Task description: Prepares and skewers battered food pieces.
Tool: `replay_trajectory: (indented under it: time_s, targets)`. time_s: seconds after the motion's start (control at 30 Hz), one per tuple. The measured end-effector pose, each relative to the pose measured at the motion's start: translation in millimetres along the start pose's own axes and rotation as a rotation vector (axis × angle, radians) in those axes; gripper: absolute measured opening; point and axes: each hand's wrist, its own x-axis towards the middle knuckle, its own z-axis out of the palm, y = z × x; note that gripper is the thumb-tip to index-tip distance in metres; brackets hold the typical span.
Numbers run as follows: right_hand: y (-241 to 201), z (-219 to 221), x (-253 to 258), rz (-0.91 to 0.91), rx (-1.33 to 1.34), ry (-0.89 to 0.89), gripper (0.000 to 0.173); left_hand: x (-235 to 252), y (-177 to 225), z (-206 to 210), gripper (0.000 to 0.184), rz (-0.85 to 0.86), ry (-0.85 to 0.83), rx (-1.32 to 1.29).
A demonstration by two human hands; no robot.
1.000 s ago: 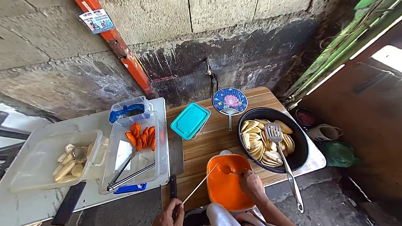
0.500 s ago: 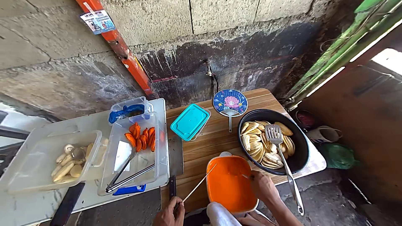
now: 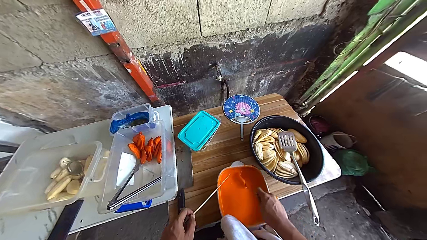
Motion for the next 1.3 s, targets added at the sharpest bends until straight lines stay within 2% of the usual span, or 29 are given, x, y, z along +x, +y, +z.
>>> replay_trajectory:
  time_s: [0.1, 0.2, 0.3, 0.37, 0.5, 0.57, 0.67, 0.73, 0.83, 1.0, 1.13, 1.23, 1.3]
  targets:
    - [6, 4, -3, -0.049, 0.064, 0.041, 0.030, 3, -1, 0, 0.031, 0.003, -0.004, -0.011]
    - [17, -6, -7, 0.127, 0.067, 0.170, 0.032, 5, -3, 0, 0.030, -0.010, -0.011, -0.016]
    - [14, -11, -13, 0.236, -0.003, 0.167, 0.034, 7, -5, 1, 0.030, -0.005, -0.017, -0.006]
    - [1, -4, -16, 0.204, 0.005, 0.122, 0.037, 10, -5, 1, 0.031, 0.004, -0.032, -0.005]
    - [-9, 11, -10, 0.023, 0.092, 0.052, 0.030, 12, -2, -2, 0.031, 0.011, -0.032, -0.011]
    - [-3, 8, -11, 0.051, 0.119, 0.105, 0.031, 13, -2, -4, 0.031, 0.012, -0.027, -0.005]
    - [2, -2, -11, 0.216, 0.066, 0.163, 0.035, 13, -6, -5, 0.030, 0.025, -0.011, -0.010]
    - [-2, 0, -9, 0.181, 0.034, 0.116, 0.037, 13, -8, -6, 0.030, 0.025, -0.019, -0.008]
    - [-12, 3, -6, 0.024, 0.056, 0.046, 0.030, 12, -9, -6, 0.031, 0.022, -0.030, 0.000]
    - [-16, 2, -6, 0.148, 0.048, 0.128, 0.035, 10, -11, -5, 0.031, 0.023, -0.017, -0.015]
    - [-12, 6, -6, -0.028, 0.051, 0.048, 0.030, 11, -12, -3, 0.031, 0.040, -0.035, -0.002]
    - [-9, 5, -6, 0.093, 0.064, 0.158, 0.033, 11, -11, -6, 0.031, 0.022, -0.042, -0.011]
    - [-12, 5, -6, 0.112, 0.040, 0.131, 0.034, 11, -13, -5, 0.031, 0.022, -0.039, -0.010]
